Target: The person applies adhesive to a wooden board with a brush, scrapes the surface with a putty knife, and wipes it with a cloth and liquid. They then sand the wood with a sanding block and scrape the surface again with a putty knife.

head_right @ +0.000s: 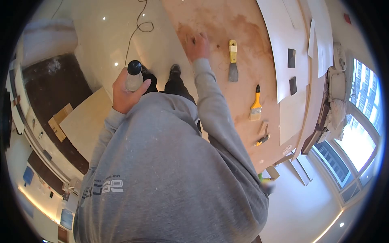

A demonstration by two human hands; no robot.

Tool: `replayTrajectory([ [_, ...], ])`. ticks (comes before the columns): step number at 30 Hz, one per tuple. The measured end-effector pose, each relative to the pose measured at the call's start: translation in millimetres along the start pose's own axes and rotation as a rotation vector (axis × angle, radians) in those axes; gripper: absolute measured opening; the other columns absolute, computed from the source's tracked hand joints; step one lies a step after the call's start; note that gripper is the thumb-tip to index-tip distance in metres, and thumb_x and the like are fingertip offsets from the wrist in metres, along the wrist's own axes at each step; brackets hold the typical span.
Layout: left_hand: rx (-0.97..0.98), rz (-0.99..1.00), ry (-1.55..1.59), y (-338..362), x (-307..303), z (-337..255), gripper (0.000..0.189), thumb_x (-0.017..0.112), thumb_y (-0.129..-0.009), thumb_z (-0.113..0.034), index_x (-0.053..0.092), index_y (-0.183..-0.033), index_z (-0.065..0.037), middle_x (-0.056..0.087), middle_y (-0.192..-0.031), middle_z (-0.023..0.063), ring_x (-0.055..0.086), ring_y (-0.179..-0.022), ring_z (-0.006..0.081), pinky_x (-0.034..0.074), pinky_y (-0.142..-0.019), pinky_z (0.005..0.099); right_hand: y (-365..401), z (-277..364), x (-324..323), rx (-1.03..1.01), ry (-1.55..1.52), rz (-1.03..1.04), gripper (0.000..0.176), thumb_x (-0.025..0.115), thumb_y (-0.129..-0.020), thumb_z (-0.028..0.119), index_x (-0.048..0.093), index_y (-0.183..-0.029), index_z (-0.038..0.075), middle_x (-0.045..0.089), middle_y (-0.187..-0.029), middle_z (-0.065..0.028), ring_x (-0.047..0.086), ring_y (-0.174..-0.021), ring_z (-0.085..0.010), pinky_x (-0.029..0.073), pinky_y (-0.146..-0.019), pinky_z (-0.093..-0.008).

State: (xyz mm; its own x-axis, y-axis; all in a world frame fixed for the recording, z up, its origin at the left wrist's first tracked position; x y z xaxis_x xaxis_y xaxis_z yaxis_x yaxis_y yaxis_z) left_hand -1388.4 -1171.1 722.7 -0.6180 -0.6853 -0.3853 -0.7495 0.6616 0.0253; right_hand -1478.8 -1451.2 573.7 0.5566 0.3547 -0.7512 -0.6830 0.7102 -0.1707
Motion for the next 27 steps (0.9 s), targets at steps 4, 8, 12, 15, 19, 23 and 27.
replayTrajectory([
  [4, 0.016, -0.030, -0.008, 2.0, -5.3, 4.3, 0.044, 0.085, -0.080, -0.010, 0.066, -0.120, -0.003, 0.070, -0.104, 0.0114, 0.070, -0.094, 0.0253, 0.054, -0.085, 0.0345, 4.0, 5.5, -1.8, 0.084, -0.017, 0.018, 0.012, 0.067, -0.084, 0.013, 0.066, -0.088, 0.001, 0.064, -0.096, -0.0197, 0.063, -0.089, -0.0420, 0.050, -0.077, -0.0500],
  [8, -0.004, 0.005, -0.015, 4.7, -9.2, 6.6, 0.045, 0.085, -0.080, -0.010, 0.066, -0.120, -0.003, 0.070, -0.105, 0.0114, 0.069, -0.096, 0.0248, 0.054, -0.086, 0.0347, -8.4, 5.0, 4.4, 0.027, 0.057, -0.027, 0.016, 0.072, -0.083, 0.017, 0.069, -0.087, 0.001, 0.066, -0.091, -0.0196, 0.065, -0.087, -0.0406, 0.050, -0.075, -0.0481],
  [12, 0.039, -0.009, -0.015, -2.8, -15.3, 3.6, 0.045, 0.084, -0.080, -0.010, 0.066, -0.120, -0.003, 0.070, -0.104, 0.0116, 0.070, -0.095, 0.0253, 0.055, -0.086, 0.0351, 13.3, -4.3, -1.0, 0.062, 0.055, -0.044, 0.021, 0.073, -0.082, 0.022, 0.071, -0.085, 0.001, 0.067, -0.093, -0.0203, 0.065, -0.087, -0.0409, 0.051, -0.077, -0.0476],
  [15, 0.017, -0.017, -0.029, -3.1, -18.8, 11.8, 0.045, 0.084, -0.080, -0.011, 0.066, -0.121, -0.003, 0.070, -0.106, 0.0121, 0.070, -0.096, 0.0263, 0.055, -0.087, 0.0352, -0.2, 1.6, 8.1, 0.094, 0.041, -0.021, 0.020, 0.073, -0.082, 0.021, 0.070, -0.081, 0.001, 0.067, -0.091, -0.0196, 0.065, -0.085, -0.0410, 0.052, -0.077, -0.0479],
  [19, 0.031, 0.019, -0.028, -6.3, -18.3, 10.4, 0.045, 0.084, -0.081, -0.013, 0.065, -0.121, -0.002, 0.071, -0.107, 0.0127, 0.070, -0.098, 0.0275, 0.055, -0.087, 0.0356, -15.5, 11.3, 14.3, 0.053, 0.065, -0.026, 0.018, 0.072, -0.084, 0.018, 0.068, -0.080, 0.001, 0.066, -0.089, -0.0184, 0.064, -0.081, -0.0410, 0.051, -0.074, -0.0482],
  [23, 0.065, 0.023, -0.031, -15.7, -23.4, 6.0, 0.046, 0.084, -0.081, -0.014, 0.066, -0.121, -0.002, 0.071, -0.107, 0.0133, 0.071, -0.097, 0.0279, 0.055, -0.086, 0.0360, 18.7, 9.3, 4.8, 0.022, 0.002, -0.058, 0.017, 0.072, -0.084, 0.018, 0.067, -0.082, 0.002, 0.065, -0.089, -0.0178, 0.063, -0.082, -0.0406, 0.050, -0.073, -0.0479],
  [27, 0.071, 0.022, -0.058, -18.0, -26.3, 10.5, 0.046, 0.084, -0.081, -0.013, 0.066, -0.121, -0.003, 0.071, -0.108, 0.0126, 0.071, -0.098, 0.0276, 0.055, -0.087, 0.0361, -4.2, 3.5, 18.8, 0.084, 0.021, -0.038, 0.018, 0.072, -0.085, 0.018, 0.065, -0.082, 0.002, 0.064, -0.088, -0.0169, 0.063, -0.085, -0.0401, 0.049, -0.074, -0.0482],
])
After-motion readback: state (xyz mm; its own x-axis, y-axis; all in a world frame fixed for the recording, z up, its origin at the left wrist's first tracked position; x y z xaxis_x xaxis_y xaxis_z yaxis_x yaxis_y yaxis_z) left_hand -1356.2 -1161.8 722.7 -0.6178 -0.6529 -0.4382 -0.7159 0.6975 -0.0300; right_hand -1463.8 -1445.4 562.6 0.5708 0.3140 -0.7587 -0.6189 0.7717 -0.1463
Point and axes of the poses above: each hand's wrist, its own y-axis away from the middle knuckle, its own x-axis out of the palm, z = x × y, the point moved 7 cm from there along -y, towards the middle knuckle
